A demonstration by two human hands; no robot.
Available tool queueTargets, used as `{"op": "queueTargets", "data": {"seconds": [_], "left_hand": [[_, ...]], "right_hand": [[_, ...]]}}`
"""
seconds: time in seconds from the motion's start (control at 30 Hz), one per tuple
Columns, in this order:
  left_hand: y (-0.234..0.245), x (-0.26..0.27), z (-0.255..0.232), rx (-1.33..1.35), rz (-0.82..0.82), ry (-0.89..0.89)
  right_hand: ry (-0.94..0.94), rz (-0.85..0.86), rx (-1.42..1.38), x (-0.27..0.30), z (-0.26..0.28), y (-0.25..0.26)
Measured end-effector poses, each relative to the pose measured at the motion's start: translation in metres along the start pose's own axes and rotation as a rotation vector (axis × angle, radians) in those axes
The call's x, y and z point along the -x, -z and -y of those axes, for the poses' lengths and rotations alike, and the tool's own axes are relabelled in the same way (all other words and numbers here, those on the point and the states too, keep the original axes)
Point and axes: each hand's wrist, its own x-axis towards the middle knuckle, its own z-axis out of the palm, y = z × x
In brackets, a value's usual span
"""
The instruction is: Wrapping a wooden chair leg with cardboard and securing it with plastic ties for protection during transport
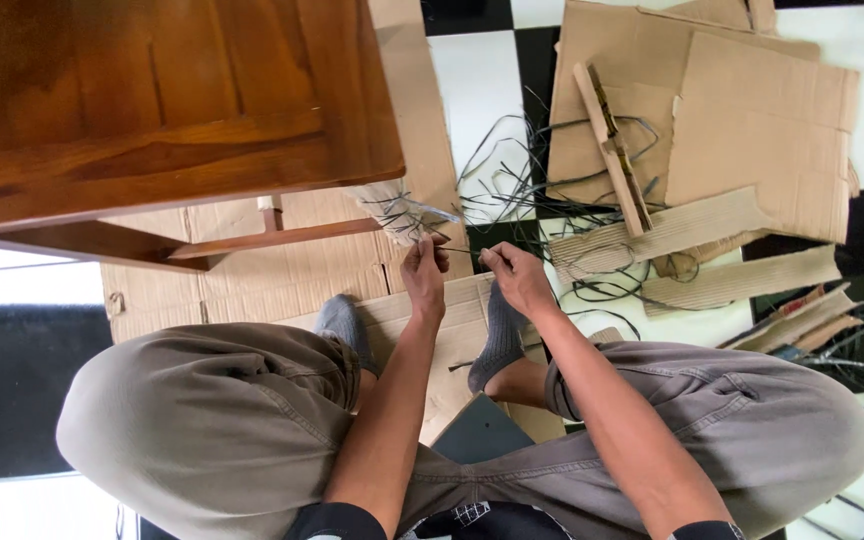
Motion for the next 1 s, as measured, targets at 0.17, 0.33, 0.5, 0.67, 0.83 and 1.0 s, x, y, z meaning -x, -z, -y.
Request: {"op": "queueTargets", "data": {"seconds": [0.17, 0.33, 0.5, 0.67, 0.83, 1.0], "left_hand": [[0.018, 0.009, -0.017, -0.012, -0.046, -0.022], [0.047, -0.009, -0.003, -0.004, -0.119, -0.042], [0.07, -0.021, -0.007, 0.092, -0.253, -0.008], [0.079, -0.035, -0.004, 0.091, -0.301, 0.017], [0.083, -0.067, 0.014, -0.045, -0.201, -0.083], [0.077, -0.093, 0.003, -0.237, -0.023, -0.154]], "right_hand": [[-0.003, 0.007, -0.022, -0.021, -0.022, -0.011], [-0.24, -0.11, -0.003, -0.024, -0.033, -0.015], [-0.44, -0.358, -0.585, -0.025, -0.025, -0.009], [-0.441, -0.396, -0.755, -0.047, -0.004, -0.015], [-0.381, -0.313, -0.796, -0.068, 0.04, -0.031], [-0.289, -0.209, -0.631, -0.113, 0.059, -0.045]]}}
